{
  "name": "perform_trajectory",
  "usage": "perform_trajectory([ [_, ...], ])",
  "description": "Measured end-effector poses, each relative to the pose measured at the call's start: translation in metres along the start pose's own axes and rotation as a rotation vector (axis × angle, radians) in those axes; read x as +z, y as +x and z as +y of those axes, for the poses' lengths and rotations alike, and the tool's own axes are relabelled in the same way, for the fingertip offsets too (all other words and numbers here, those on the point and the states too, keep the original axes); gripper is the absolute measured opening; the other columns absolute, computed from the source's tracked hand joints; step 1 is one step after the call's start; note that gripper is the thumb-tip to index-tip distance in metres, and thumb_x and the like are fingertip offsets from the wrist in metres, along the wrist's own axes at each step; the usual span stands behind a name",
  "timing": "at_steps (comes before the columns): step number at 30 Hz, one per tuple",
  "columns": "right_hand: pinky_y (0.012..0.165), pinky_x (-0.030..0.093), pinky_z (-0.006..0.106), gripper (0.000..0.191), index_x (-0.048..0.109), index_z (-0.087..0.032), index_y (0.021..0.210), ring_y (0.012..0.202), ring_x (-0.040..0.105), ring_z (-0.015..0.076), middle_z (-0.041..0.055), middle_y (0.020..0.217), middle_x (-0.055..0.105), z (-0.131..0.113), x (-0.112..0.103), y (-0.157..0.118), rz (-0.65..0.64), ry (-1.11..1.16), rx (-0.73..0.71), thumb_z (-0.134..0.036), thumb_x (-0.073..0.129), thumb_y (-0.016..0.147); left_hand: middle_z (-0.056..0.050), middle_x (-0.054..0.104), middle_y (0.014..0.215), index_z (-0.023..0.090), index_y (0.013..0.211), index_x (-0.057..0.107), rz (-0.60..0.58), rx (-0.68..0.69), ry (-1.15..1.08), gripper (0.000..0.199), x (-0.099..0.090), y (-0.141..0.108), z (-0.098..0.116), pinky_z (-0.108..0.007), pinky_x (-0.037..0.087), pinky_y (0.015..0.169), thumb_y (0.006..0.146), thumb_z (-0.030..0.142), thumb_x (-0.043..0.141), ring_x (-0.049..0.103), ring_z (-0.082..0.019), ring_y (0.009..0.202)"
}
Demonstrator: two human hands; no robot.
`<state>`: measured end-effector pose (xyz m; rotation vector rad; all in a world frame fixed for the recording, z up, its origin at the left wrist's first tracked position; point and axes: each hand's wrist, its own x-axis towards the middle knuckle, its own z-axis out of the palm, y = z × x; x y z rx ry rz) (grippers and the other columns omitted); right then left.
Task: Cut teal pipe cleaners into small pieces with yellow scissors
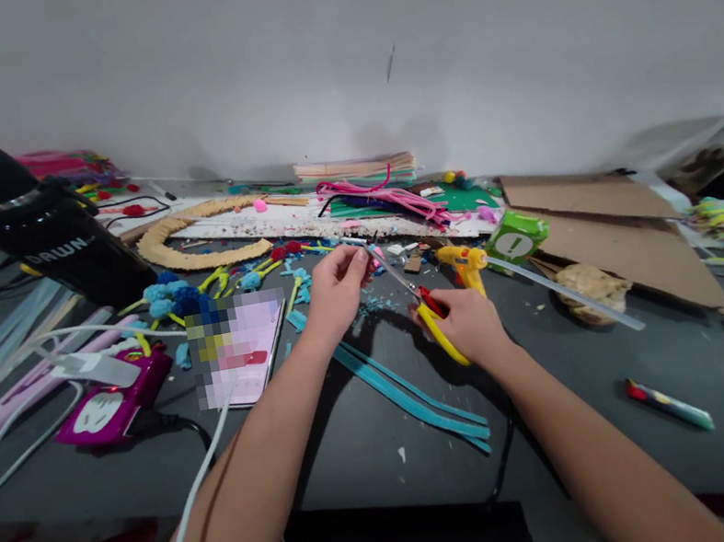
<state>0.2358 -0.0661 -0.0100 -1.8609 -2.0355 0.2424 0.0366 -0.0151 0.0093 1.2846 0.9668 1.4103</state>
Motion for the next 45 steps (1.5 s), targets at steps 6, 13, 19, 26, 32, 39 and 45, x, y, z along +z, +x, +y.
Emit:
perform_trajectory([
  [6,0.052,0.021,0.029,0.038,0.059,-0.019,0.059,0.053,0.045,0.0147,0.0035,0.055,0.057,-0.004,-0.002,0.001,-0.03,-0.005,-0.03,-0.051,0.055,0.08,-0.001,0.065,0.068,0.016,0.078,0.068,0.018,-0.02,-0.032,0.029,0.001,0.001,0.001,-0.023,0.043,0.059,0.079,0.045,0.07,0.054,-0.011,0.061],
  [13,0.05,0.023,0.028,0.039,0.054,-0.019,0.055,0.05,0.042,0.0133,0.0007,0.049,0.048,0.002,0.003,0.003,-0.012,0.158,-0.014,-0.049,0.055,0.08,-0.001,0.064,0.068,0.017,0.077,0.067,-0.025,0.008,0.045,0.028,-0.003,0.003,0.003,-0.024,0.042,0.059,0.082,0.044,0.066,0.054,-0.012,0.06],
  [19,0.046,0.023,0.026,0.043,0.047,-0.02,0.052,0.048,0.036,0.0115,-0.0017,0.048,0.042,0.006,0.002,0.003,0.06,0.259,0.066,-0.053,0.063,0.075,-0.003,0.065,0.065,0.021,0.066,0.07,0.055,0.051,0.453,0.015,-0.044,0.016,-0.006,-0.027,0.039,0.063,0.073,0.034,0.071,0.053,-0.017,0.062],
  [26,0.047,0.024,0.026,0.046,0.048,-0.019,0.055,0.05,0.036,0.0114,-0.0015,0.05,0.043,0.003,0.003,0.001,0.036,0.268,0.027,-0.057,0.06,0.078,-0.005,0.065,0.06,0.026,0.057,0.072,0.058,0.008,0.707,0.004,-0.082,0.023,-0.024,-0.031,0.04,0.068,0.058,0.025,0.076,0.054,-0.022,0.061],
  [32,0.046,0.024,0.025,0.048,0.048,-0.019,0.055,0.05,0.035,0.0112,-0.002,0.05,0.042,0.006,0.003,0.001,0.041,0.275,0.045,-0.059,0.061,0.078,-0.006,0.069,0.068,0.024,0.069,0.076,0.025,-0.032,0.871,0.01,-0.085,0.026,-0.018,-0.031,0.042,0.069,0.07,0.029,0.067,0.06,-0.024,0.068],
  [39,0.046,0.022,0.026,0.052,0.043,-0.02,0.052,0.049,0.033,0.011,-0.0022,0.049,0.04,0.002,0.0,0.001,0.041,0.246,0.041,-0.062,0.06,0.078,-0.007,0.07,0.083,0.019,0.082,0.075,0.122,0.136,0.778,0.021,-0.059,0.026,-0.012,-0.03,0.043,0.076,0.081,0.035,0.063,0.058,-0.021,0.075],
  [45,0.047,0.021,0.025,0.052,0.046,-0.019,0.053,0.049,0.034,0.0108,-0.0022,0.05,0.041,-0.002,-0.001,0.0,0.036,0.216,0.037,-0.064,0.058,0.077,-0.011,0.066,0.103,0.022,0.098,0.075,-0.14,0.14,1.168,0.022,-0.03,0.025,-0.032,-0.036,0.043,0.086,0.085,0.027,0.058,0.056,-0.026,0.099],
])
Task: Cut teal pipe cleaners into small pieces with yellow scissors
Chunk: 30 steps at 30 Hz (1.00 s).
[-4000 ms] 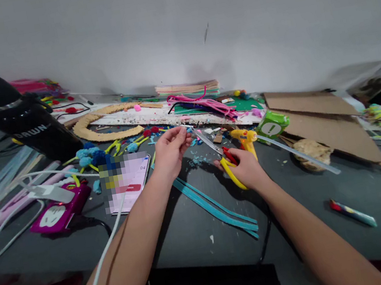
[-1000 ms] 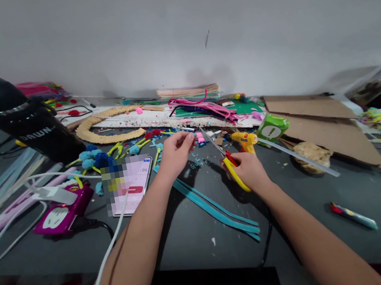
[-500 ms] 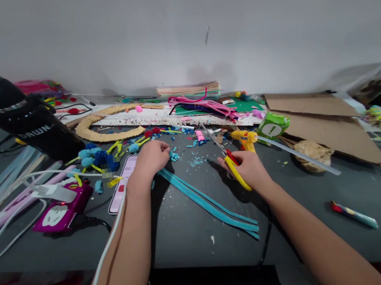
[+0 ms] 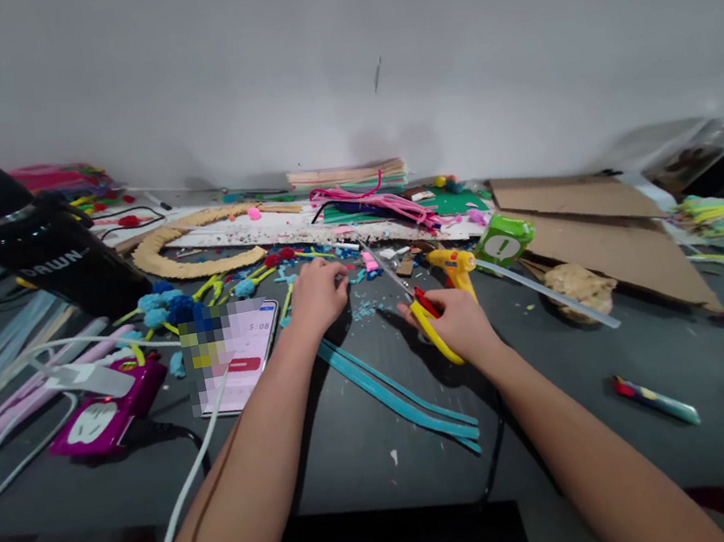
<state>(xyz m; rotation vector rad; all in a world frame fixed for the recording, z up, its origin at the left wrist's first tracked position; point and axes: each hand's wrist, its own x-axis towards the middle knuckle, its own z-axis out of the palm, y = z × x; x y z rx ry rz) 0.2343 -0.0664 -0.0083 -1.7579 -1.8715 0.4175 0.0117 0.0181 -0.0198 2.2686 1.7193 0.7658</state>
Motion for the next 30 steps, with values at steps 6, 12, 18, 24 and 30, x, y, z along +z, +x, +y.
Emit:
perform_trajectory([
  [6,0.049,0.02,0.026,0.049,0.046,-0.019,0.054,0.052,0.034,0.011,-0.002,0.052,0.042,0.0,0.0,0.0,-0.018,-0.007,0.013,-0.061,0.06,0.077,-0.009,0.064,0.108,0.024,0.092,0.073,-0.109,-0.004,0.224,0.02,0.007,0.006,0.009,-0.04,0.042,0.082,0.087,0.023,0.054,0.052,-0.03,0.105],
  [12,0.048,0.02,0.025,0.045,0.048,-0.019,0.055,0.051,0.036,0.0108,-0.0028,0.051,0.042,-0.001,-0.002,0.0,-0.02,-0.018,0.055,-0.057,0.063,0.075,-0.012,0.062,0.112,0.02,0.092,0.068,-0.083,-0.03,0.271,0.02,0.004,0.003,0.008,-0.043,0.041,0.081,0.091,0.025,0.049,0.051,-0.033,0.107],
  [18,0.049,0.021,0.025,0.045,0.047,-0.019,0.055,0.052,0.035,0.0108,-0.0027,0.052,0.045,-0.002,-0.003,0.0,-0.021,-0.041,0.059,-0.057,0.063,0.074,-0.013,0.064,0.109,0.02,0.091,0.065,-0.042,-0.039,0.2,0.017,-0.002,0.002,0.0,-0.043,0.04,0.082,0.09,0.023,0.049,0.053,-0.032,0.104],
  [24,0.048,0.021,0.025,0.046,0.046,-0.02,0.055,0.052,0.034,0.0109,-0.0029,0.052,0.045,-0.002,-0.003,0.0,-0.017,-0.052,0.072,-0.058,0.062,0.075,-0.007,0.068,0.085,0.019,0.089,0.058,0.051,-0.073,-0.358,0.013,0.001,0.005,-0.006,-0.033,0.043,0.072,0.091,0.025,0.047,0.058,-0.02,0.078],
  [30,0.048,0.021,0.025,0.048,0.049,-0.02,0.055,0.052,0.035,0.011,-0.0023,0.054,0.047,-0.002,-0.003,0.0,-0.017,-0.055,0.063,-0.062,0.061,0.075,-0.003,0.068,0.079,0.016,0.101,0.064,0.043,-0.187,-0.953,0.022,-0.008,0.003,0.007,-0.026,0.044,0.063,0.081,0.026,0.062,0.061,-0.014,0.067],
])
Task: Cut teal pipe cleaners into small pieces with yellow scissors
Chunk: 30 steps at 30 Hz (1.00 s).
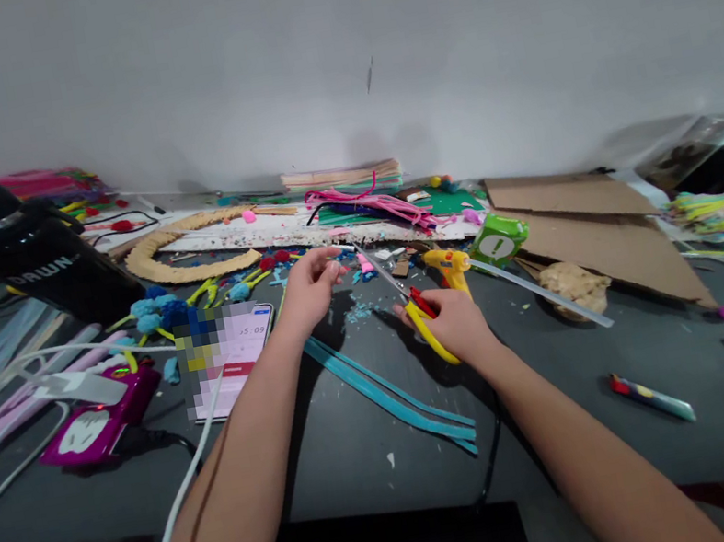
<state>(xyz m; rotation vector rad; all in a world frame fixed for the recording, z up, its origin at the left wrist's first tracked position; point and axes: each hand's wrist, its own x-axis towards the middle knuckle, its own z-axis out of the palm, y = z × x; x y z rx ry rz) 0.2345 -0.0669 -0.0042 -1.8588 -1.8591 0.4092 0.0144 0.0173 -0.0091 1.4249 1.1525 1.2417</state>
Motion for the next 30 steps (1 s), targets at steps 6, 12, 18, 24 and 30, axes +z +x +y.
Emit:
perform_trajectory([
  [6,0.047,0.022,0.025,0.054,0.05,-0.02,0.055,0.051,0.036,0.0112,-0.0019,0.052,0.047,0.001,0.001,0.0,0.002,0.004,0.01,-0.069,0.057,0.075,-0.005,0.072,0.082,0.014,0.093,0.067,-0.047,-0.121,-0.143,0.021,-0.002,-0.005,0.006,-0.025,0.049,0.064,0.077,0.028,0.07,0.068,-0.014,0.071],
  [12,0.047,0.023,0.024,0.056,0.051,-0.019,0.056,0.051,0.038,0.0112,-0.0019,0.053,0.049,0.002,0.001,0.0,-0.017,0.015,0.018,-0.071,0.056,0.076,-0.009,0.075,0.082,0.014,0.088,0.058,0.009,-0.229,-0.279,0.03,0.0,-0.009,0.009,-0.026,0.053,0.066,0.076,0.035,0.076,0.072,-0.017,0.072],
  [18,0.047,0.024,0.025,0.058,0.05,-0.02,0.058,0.051,0.04,0.0117,-0.0015,0.053,0.05,0.0,-0.001,0.0,-0.034,0.034,0.009,-0.074,0.053,0.077,-0.003,0.071,0.073,0.016,0.082,0.063,0.087,-0.114,-0.17,0.036,0.001,-0.013,0.011,-0.02,0.047,0.055,0.074,0.049,0.075,0.066,-0.012,0.066],
  [24,0.049,0.025,0.024,0.055,0.044,-0.021,0.061,0.052,0.04,0.0116,-0.0027,0.054,0.047,-0.002,-0.001,-0.001,-0.016,0.041,-0.017,-0.073,0.054,0.077,0.0,0.068,0.066,0.015,0.08,0.067,0.12,-0.116,-0.273,0.039,0.001,-0.013,0.013,-0.02,0.045,0.051,0.07,0.05,0.078,0.061,-0.01,0.055],
  [30,0.05,0.026,0.024,0.052,0.042,-0.021,0.061,0.051,0.037,0.011,-0.0037,0.054,0.046,-0.002,-0.002,0.0,-0.002,0.042,-0.026,-0.069,0.056,0.077,-0.009,0.076,0.088,0.013,0.093,0.072,0.051,-0.178,-0.473,0.041,0.002,-0.019,0.03,-0.027,0.057,0.076,0.061,0.036,0.087,0.073,-0.017,0.084],
])
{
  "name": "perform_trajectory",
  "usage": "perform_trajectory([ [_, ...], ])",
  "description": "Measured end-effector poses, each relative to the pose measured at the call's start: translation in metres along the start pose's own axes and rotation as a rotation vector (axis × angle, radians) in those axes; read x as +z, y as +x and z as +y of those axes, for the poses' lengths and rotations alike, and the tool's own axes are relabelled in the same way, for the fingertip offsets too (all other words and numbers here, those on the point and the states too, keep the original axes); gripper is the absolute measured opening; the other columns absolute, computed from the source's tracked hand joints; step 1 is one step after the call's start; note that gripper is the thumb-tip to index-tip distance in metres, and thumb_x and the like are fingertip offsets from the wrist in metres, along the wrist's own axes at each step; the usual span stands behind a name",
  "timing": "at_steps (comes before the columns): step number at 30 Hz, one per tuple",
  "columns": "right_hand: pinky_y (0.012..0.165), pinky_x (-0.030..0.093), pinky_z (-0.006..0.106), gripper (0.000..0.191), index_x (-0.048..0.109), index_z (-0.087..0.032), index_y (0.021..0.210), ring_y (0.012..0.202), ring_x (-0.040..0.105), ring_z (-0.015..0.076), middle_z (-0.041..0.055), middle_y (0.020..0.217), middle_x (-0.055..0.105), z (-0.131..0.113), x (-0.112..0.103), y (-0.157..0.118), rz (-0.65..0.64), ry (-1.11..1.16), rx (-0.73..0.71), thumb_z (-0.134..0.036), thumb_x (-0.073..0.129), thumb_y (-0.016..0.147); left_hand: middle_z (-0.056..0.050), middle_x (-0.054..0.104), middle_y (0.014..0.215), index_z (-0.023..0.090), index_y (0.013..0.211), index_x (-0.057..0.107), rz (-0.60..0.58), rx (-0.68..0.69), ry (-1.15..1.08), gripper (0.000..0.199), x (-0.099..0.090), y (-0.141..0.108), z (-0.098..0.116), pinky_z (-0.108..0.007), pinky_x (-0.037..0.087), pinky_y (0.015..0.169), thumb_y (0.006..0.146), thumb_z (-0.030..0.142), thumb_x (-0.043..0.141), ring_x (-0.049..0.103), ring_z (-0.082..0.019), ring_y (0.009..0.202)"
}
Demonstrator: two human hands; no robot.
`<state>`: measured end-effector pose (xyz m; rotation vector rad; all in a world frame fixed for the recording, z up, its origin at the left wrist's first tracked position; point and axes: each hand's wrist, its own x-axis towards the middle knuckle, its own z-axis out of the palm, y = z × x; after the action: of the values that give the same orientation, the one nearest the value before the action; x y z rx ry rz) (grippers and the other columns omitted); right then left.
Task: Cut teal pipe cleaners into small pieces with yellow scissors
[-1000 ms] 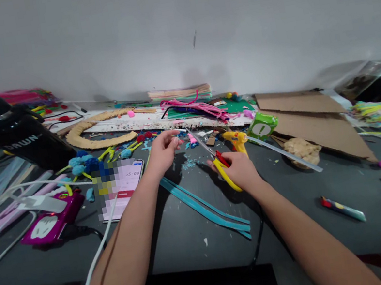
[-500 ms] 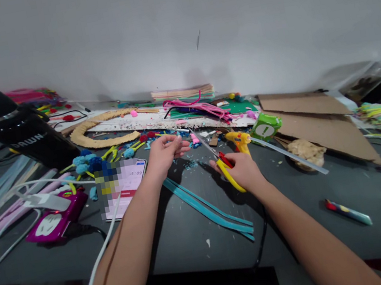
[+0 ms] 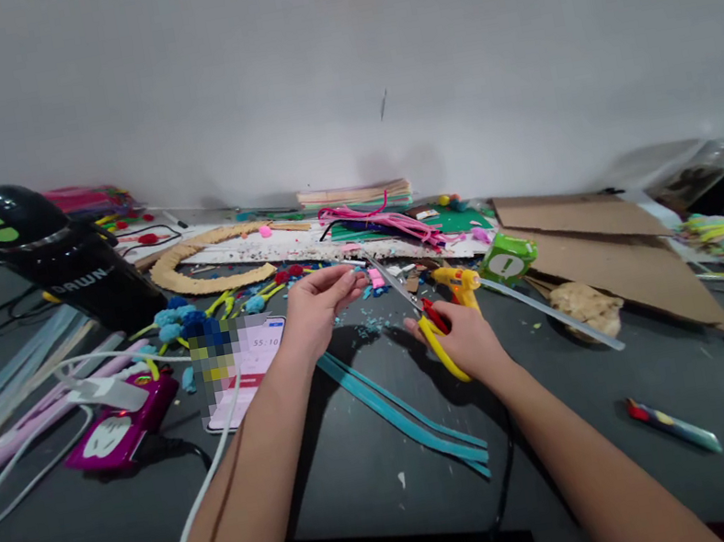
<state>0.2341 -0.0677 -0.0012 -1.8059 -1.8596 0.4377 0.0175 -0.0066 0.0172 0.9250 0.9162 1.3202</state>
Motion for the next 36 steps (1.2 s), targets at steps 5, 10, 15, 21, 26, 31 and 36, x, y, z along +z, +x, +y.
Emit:
perform_trajectory([
  [5,0.051,0.027,0.025,0.047,0.044,-0.021,0.062,0.052,0.039,0.0115,-0.0032,0.056,0.048,-0.0006,-0.0018,0.0003,0.026,0.001,-0.04,-0.063,0.061,0.076,-0.009,0.075,0.084,0.012,0.088,0.071,-0.055,-0.013,0.058,0.038,-0.0016,-0.0003,0.0011,-0.025,0.057,0.069,0.067,0.041,0.083,0.071,-0.014,0.071],
  [10,0.051,0.026,0.026,0.04,0.044,-0.021,0.062,0.052,0.04,0.0121,-0.0028,0.055,0.049,0.0022,-0.0014,0.0007,0.047,-0.033,-0.061,-0.054,0.063,0.075,-0.006,0.072,0.075,0.013,0.08,0.067,-0.07,0.04,0.136,0.04,-0.0053,0.0008,-0.0009,-0.023,0.053,0.061,0.072,0.051,0.076,0.064,-0.011,0.061],
  [15,0.051,0.026,0.025,0.042,0.044,-0.021,0.062,0.052,0.04,0.012,-0.0029,0.055,0.05,0.001,-0.0013,-0.0005,0.045,-0.048,-0.076,-0.056,0.063,0.075,-0.003,0.07,0.07,0.015,0.079,0.067,-0.032,0.1,0.171,0.038,-0.0046,-0.0006,-0.0006,-0.022,0.049,0.057,0.073,0.052,0.075,0.06,-0.01,0.057],
  [21,0.052,0.025,0.026,0.04,0.051,-0.021,0.064,0.052,0.04,0.0124,-0.0016,0.057,0.054,-0.0016,-0.002,-0.0025,0.069,-0.095,-0.085,-0.058,0.061,0.076,-0.003,0.069,0.066,0.015,0.077,0.069,0.02,0.215,0.286,0.036,-0.0018,-0.0035,0.0038,-0.024,0.049,0.056,0.076,0.051,0.071,0.06,-0.012,0.055],
  [26,0.053,0.024,0.026,0.037,0.05,-0.021,0.063,0.053,0.04,0.0126,-0.0016,0.057,0.054,-0.0006,-0.0002,-0.0007,0.074,-0.114,-0.069,-0.054,0.061,0.076,0.0,0.065,0.061,0.016,0.077,0.069,0.1,0.351,0.452,0.028,-0.0013,-0.0073,0.0068,-0.024,0.048,0.055,0.081,0.044,0.066,0.058,-0.013,0.054],
  [31,0.053,0.024,0.026,0.037,0.049,-0.021,0.062,0.052,0.038,0.0126,-0.002,0.056,0.052,0.0023,0.0019,0.0001,0.08,-0.108,-0.082,-0.054,0.061,0.076,0.0,0.063,0.061,0.017,0.074,0.068,0.103,0.406,0.543,0.028,-0.0026,-0.0083,0.0069,-0.023,0.045,0.055,0.084,0.042,0.062,0.057,-0.013,0.056],
  [36,0.053,0.023,0.027,0.038,0.049,-0.021,0.061,0.051,0.037,0.0124,-0.0023,0.054,0.049,0.0043,0.0038,0.0,0.077,-0.108,-0.098,-0.054,0.061,0.076,0.0,0.063,0.061,0.017,0.076,0.069,0.102,0.393,0.537,0.027,-0.0016,-0.0086,0.007,-0.024,0.045,0.055,0.084,0.042,0.061,0.057,-0.013,0.056],
])
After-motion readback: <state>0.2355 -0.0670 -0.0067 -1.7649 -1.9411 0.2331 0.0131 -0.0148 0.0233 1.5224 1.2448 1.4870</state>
